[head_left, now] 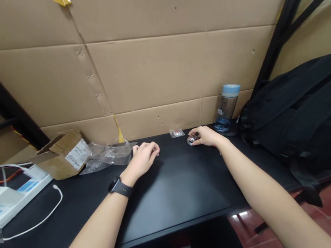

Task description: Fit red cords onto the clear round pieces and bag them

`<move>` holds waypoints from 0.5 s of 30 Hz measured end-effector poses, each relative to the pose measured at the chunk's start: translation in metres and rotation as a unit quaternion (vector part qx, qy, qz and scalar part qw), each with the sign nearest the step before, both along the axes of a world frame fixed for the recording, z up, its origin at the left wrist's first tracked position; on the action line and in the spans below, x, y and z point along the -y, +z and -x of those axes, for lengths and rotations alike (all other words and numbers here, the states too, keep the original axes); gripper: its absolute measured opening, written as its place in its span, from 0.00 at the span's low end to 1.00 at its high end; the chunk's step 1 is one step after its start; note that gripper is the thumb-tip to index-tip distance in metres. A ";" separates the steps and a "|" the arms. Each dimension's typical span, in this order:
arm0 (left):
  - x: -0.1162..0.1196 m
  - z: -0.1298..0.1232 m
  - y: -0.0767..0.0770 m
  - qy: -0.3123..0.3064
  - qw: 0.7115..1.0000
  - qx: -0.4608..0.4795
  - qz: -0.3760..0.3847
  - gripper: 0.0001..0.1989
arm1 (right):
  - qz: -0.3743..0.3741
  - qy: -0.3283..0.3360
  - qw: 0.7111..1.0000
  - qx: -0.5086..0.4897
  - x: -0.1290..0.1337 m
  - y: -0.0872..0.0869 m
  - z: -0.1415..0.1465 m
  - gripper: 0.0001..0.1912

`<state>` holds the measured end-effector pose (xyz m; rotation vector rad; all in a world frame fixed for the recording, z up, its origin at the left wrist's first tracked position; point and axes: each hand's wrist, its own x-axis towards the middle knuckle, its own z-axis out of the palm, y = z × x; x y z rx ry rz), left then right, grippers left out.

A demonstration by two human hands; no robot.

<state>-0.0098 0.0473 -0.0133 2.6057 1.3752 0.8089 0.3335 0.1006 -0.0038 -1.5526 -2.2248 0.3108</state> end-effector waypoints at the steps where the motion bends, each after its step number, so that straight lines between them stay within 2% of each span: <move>1: 0.003 -0.002 0.004 0.004 1.000 0.015 -0.003 0.08 | -0.006 0.016 1.000 -0.023 0.003 0.003 0.004 0.25; 3: 0.008 -0.006 0.011 0.012 0.999 0.051 -0.011 0.08 | -0.002 0.067 0.993 -0.095 0.009 0.007 0.019 0.28; 6: 0.012 -0.011 0.016 0.013 0.993 0.120 -0.011 0.07 | 0.026 0.136 0.966 -0.221 0.021 0.008 0.049 0.32; 11: 0.012 -0.016 0.008 -0.013 0.969 0.249 -0.003 0.07 | 0.005 0.180 0.916 -0.359 0.044 0.001 0.096 0.31; 15: 0.011 -0.018 0.004 -0.019 0.960 0.278 0.004 0.05 | -0.008 0.199 0.890 -0.410 0.055 -0.005 0.115 0.30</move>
